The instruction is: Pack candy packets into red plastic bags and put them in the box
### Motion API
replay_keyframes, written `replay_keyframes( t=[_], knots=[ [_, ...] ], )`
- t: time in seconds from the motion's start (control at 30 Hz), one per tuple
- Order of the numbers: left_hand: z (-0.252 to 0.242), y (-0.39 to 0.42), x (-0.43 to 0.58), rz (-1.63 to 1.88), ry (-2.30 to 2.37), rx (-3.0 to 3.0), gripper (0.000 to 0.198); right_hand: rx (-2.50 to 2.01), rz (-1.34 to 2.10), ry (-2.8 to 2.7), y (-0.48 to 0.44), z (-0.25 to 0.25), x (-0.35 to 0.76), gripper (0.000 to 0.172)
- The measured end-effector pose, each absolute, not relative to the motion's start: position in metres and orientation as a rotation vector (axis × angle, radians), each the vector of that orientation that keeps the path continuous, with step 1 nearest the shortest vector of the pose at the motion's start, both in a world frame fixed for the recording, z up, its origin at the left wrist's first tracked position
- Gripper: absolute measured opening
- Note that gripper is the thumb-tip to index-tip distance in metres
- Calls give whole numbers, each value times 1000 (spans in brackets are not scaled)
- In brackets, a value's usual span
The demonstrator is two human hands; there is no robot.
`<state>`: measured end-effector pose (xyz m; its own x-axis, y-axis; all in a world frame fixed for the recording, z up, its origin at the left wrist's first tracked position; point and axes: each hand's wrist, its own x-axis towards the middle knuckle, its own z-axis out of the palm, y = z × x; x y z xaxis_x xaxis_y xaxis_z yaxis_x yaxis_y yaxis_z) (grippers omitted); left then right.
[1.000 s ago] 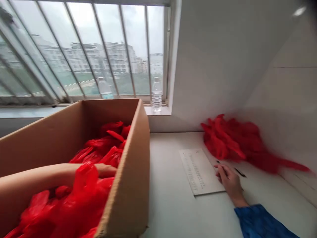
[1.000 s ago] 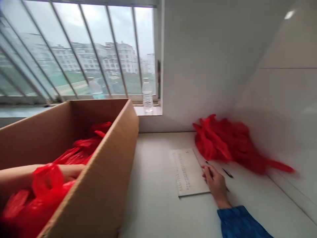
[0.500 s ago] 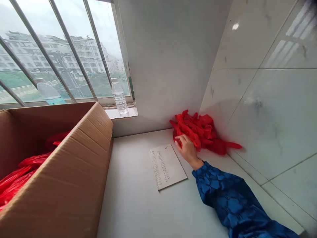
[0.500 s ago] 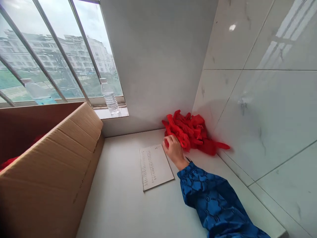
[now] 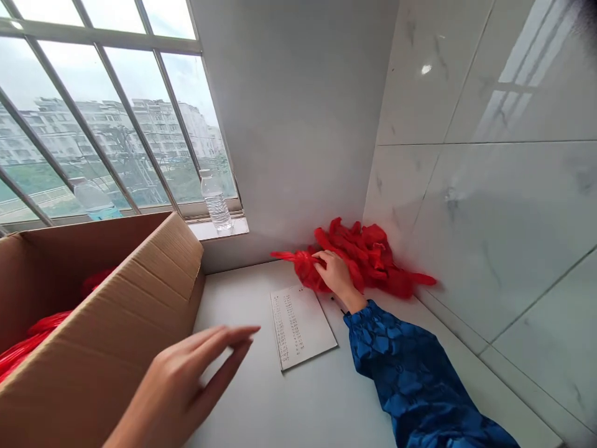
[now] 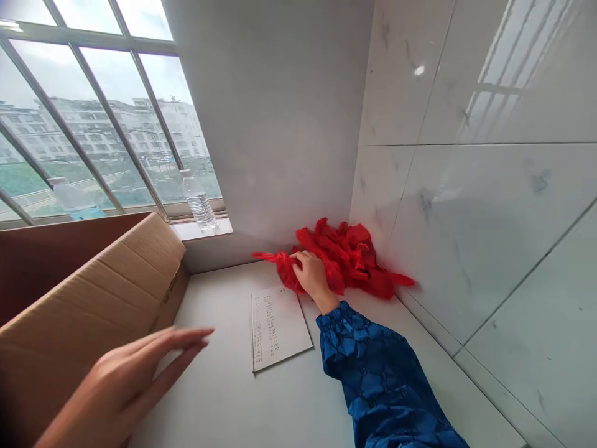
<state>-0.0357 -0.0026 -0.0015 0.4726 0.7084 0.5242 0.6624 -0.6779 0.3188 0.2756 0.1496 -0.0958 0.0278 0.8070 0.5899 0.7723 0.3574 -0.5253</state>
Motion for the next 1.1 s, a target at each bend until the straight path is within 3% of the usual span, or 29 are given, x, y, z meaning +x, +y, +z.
replay_keyframes(
  t=[0.2, 0.37, 0.63, 0.7, 0.77, 0.9, 1.1],
  knots=[
    [-21, 73, 1, 1223, 1451, 2381, 27, -1074, 190, -1923, 124, -82, 243, 27],
    [-49, 96, 6, 1010, 1318, 2453, 24, -873, 335, -1964, 115, -86, 222, 24],
    [-76, 103, 0, 848, 1419, 2293, 14, -1155, 105, -2041, 103, -89, 212, 8],
    [-78, 103, 2, 860, 1406, 2256, 13, -1246, 48, -2058, 99, -90, 208, 13],
    [-79, 103, 4, 874, 1379, 2232, 15, -1310, 71, -2053, 98, -93, 203, 15],
    [-78, 102, 5, 881, 1350, 2221, 17, -1305, 267, -2045, 99, -97, 201, 4],
    [-78, 106, -4, 900, 1478, 2218, 20, -1298, 246, -2083, 97, -85, 224, 13]
  ],
)
